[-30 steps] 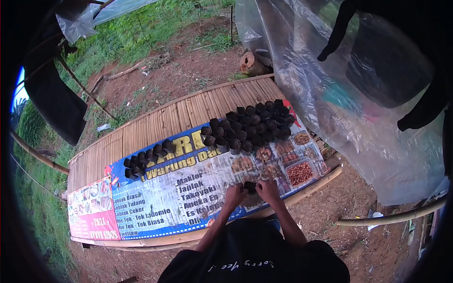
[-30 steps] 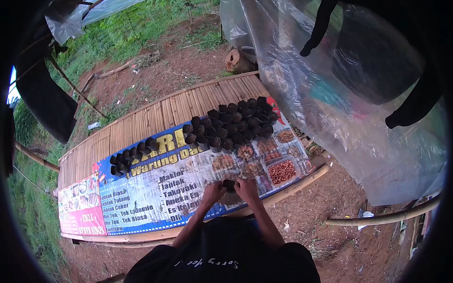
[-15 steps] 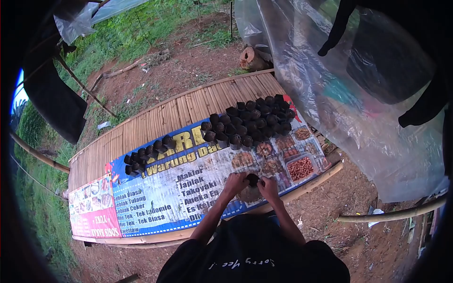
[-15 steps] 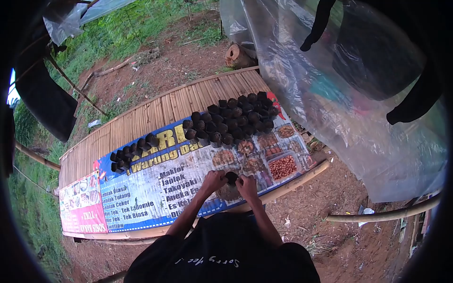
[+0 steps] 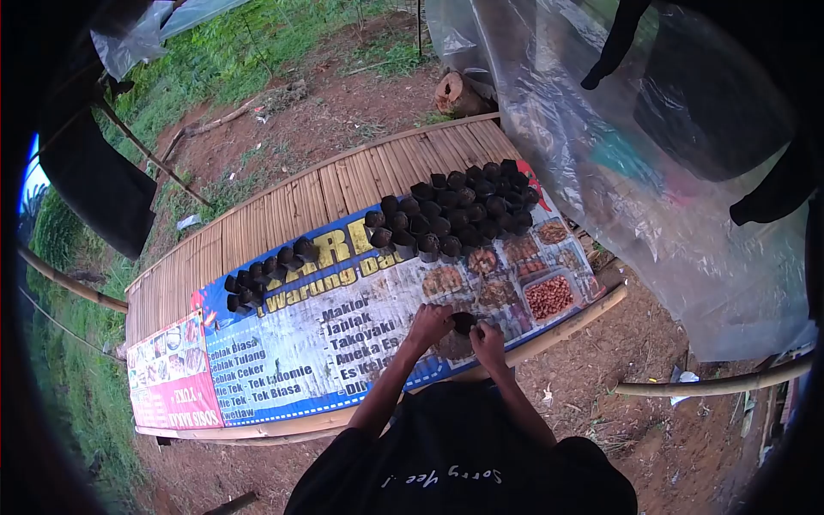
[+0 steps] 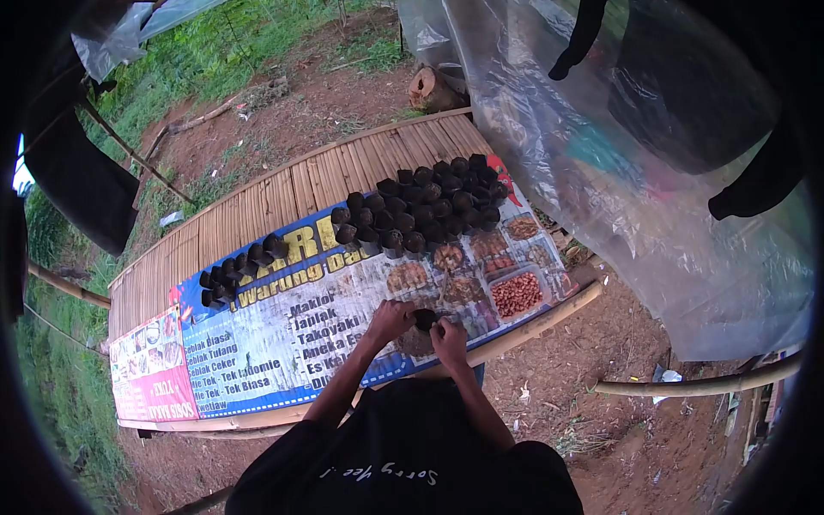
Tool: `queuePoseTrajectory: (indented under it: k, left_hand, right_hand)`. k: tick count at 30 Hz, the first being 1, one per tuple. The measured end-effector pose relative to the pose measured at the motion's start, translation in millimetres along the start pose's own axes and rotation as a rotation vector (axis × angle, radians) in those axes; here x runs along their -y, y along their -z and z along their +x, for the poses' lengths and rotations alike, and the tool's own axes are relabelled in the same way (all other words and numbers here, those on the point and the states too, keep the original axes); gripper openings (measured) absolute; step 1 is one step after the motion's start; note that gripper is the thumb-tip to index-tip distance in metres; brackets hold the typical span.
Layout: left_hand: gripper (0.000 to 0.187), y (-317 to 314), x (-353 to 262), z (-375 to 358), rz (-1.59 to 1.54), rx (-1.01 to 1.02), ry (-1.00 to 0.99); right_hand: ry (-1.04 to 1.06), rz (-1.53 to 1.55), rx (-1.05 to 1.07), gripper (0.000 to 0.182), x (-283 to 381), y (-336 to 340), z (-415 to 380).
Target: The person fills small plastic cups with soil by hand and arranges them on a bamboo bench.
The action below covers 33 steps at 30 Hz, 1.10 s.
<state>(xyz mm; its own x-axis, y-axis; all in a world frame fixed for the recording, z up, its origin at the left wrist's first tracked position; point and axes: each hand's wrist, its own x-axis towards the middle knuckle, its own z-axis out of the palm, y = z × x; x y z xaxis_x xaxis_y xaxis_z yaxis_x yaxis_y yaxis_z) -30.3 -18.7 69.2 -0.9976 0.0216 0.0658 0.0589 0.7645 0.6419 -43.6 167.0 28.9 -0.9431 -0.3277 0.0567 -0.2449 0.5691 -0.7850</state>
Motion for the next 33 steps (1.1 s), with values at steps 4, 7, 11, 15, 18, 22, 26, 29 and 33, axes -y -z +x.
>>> queuePoseTrajectory:
  k: [4,7,11,15,18,22,26,29,33]
  left_hand:
    - [0.018,-16,5,-5,-0.014,-0.073,0.051]
    - [0.023,-22,-10,-18,-0.052,-0.266,0.279]
    - [0.032,-28,-30,-28,-0.023,-0.137,0.469]
    - [0.028,-54,-19,-34,-0.126,-0.143,0.361]
    - [0.022,-57,-18,-32,-0.175,-0.21,0.316]
    - [0.018,-39,-25,-26,-0.117,-0.176,0.3]
    - [0.018,-24,-24,-24,-0.183,-0.206,0.281]
    - [0.018,-23,-22,-26,-0.164,-0.17,0.245]
    - [0.017,-13,-27,-24,-0.187,-0.163,0.216]
  right_hand:
    - [-0.03,-0.037,-0.069,0.026,-8,-1,-6]
    - [-0.046,-0.193,-0.117,0.031,-2,18,1]
    - [-0.03,-0.298,0.03,0.036,17,41,20]
    - [0.127,-0.369,0.174,0.029,8,37,31]
    - [0.209,-0.402,0.147,0.023,6,36,37]
    - [0.28,-0.406,0.119,0.017,8,37,36]
    - [0.174,-0.291,0.08,0.015,22,36,23]
    - [0.128,-0.28,0.047,0.016,2,18,15]
    - [0.155,-0.226,-0.023,0.015,13,23,13]
